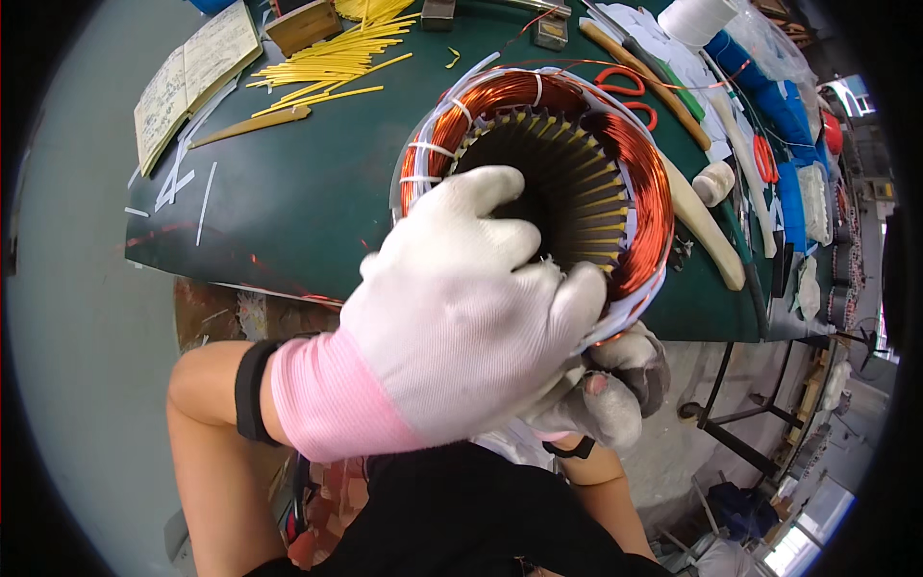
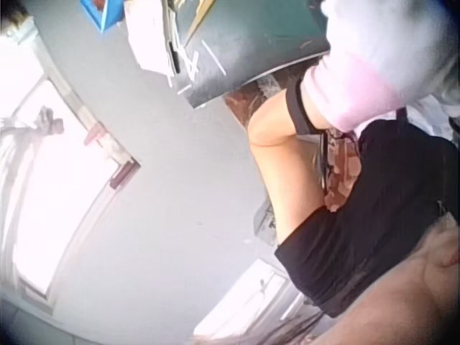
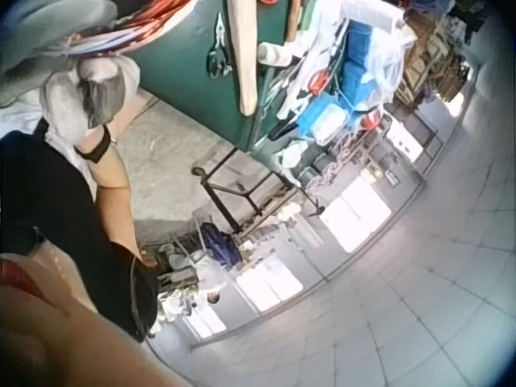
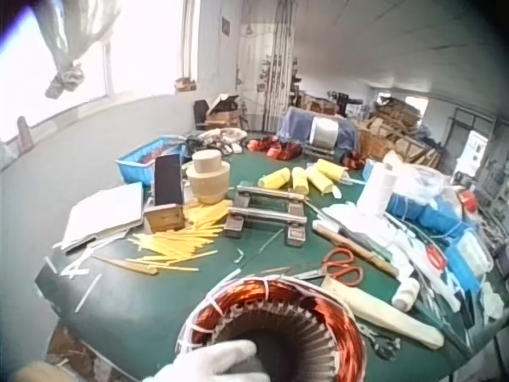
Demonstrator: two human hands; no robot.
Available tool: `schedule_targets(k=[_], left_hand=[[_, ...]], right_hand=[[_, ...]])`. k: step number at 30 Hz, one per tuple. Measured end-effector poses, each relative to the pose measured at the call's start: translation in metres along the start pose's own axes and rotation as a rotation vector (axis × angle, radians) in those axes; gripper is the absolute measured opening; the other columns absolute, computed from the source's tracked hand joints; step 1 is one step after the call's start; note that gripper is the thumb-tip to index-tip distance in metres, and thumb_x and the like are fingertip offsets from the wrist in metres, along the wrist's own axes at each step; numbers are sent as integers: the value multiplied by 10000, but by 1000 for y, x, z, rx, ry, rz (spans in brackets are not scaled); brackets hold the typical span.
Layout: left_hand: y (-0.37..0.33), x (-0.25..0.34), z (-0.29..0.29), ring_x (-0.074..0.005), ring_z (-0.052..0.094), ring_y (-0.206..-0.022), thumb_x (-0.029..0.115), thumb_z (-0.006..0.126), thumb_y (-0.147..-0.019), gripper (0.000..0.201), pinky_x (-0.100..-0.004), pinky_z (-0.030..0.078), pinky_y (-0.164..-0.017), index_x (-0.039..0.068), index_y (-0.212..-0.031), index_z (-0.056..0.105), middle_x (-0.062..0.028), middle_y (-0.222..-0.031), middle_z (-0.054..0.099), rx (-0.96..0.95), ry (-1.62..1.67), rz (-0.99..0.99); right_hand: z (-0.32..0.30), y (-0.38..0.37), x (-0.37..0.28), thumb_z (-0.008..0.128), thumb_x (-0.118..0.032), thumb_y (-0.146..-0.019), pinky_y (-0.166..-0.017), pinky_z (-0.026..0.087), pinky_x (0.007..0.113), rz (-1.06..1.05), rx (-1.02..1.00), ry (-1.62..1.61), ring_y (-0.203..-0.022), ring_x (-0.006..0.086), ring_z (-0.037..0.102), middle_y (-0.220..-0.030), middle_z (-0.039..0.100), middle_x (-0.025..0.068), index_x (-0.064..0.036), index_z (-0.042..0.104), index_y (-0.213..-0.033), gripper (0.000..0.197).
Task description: Winding copper wire around a motor stator and securing it with thread.
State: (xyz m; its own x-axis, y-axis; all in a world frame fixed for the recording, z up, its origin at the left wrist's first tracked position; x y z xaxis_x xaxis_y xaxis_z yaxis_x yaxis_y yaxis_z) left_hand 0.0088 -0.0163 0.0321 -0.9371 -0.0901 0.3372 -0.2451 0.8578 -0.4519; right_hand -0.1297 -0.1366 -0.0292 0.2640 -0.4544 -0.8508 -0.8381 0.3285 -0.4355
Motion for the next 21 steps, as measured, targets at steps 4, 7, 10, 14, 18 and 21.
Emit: schedule_targets(k=[4,7,10,14,18,21], left_hand=[[-8,2,-10,-232,639,-738,216,740,-556,356,-479,452,-867,63,-852,615,-35,-644,589,-176,10,-5],[-2,0,-10,-257,641,-762,169,767,-549,409,-492,418,-951,76,-922,628,-52,-687,625,-113,-12,-4],[-2,1,-7,-261,641,-770,158,762,-562,483,-488,406,-967,72,-1015,621,-61,-721,647,-42,3,-48],[0,5,-8,-265,641,-748,159,766,-574,552,-476,403,-970,62,-1094,609,-62,-713,648,-68,28,-90],[-1,7,-6,-236,630,-699,160,755,-568,529,-458,438,-922,53,-1070,628,-44,-684,621,-40,30,-88],[3,2,2,-220,619,-675,172,748,-545,526,-447,464,-874,48,-1044,640,-38,-668,600,45,14,-58]], right_hand=[[17,-5,12,663,-131,-781,-732,433,377,-458,413,329,-720,274,509,-812,493,89,-92,515,-930,214],[8,0,5,665,-158,-741,-778,375,467,-1,297,547,-870,334,477,-826,490,135,-63,529,-821,184],[0,10,1,650,-210,-770,-817,369,455,-93,209,580,-941,344,457,-886,518,155,-52,542,-730,196],[-27,41,3,589,-297,-880,-721,392,422,-52,337,451,-804,308,459,-776,478,108,-73,488,-675,320],[-26,32,4,573,-342,-902,-679,392,410,-44,290,487,-744,293,445,-747,441,95,-93,453,-666,364],[-29,32,6,610,-357,-864,-734,400,437,-102,170,450,-802,323,463,-794,482,105,-107,501,-686,327]])
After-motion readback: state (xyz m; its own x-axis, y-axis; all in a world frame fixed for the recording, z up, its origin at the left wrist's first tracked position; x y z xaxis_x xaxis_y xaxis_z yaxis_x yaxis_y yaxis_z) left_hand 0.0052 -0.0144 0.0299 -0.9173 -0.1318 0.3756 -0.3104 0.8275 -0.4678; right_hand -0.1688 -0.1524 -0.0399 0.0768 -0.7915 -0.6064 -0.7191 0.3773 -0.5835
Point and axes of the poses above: each hand's wrist, its own y-axis away from the middle knuckle, its own z-axis out of the palm, x = y × z, the point moved 1 cm from there along -y, towards the middle knuckle
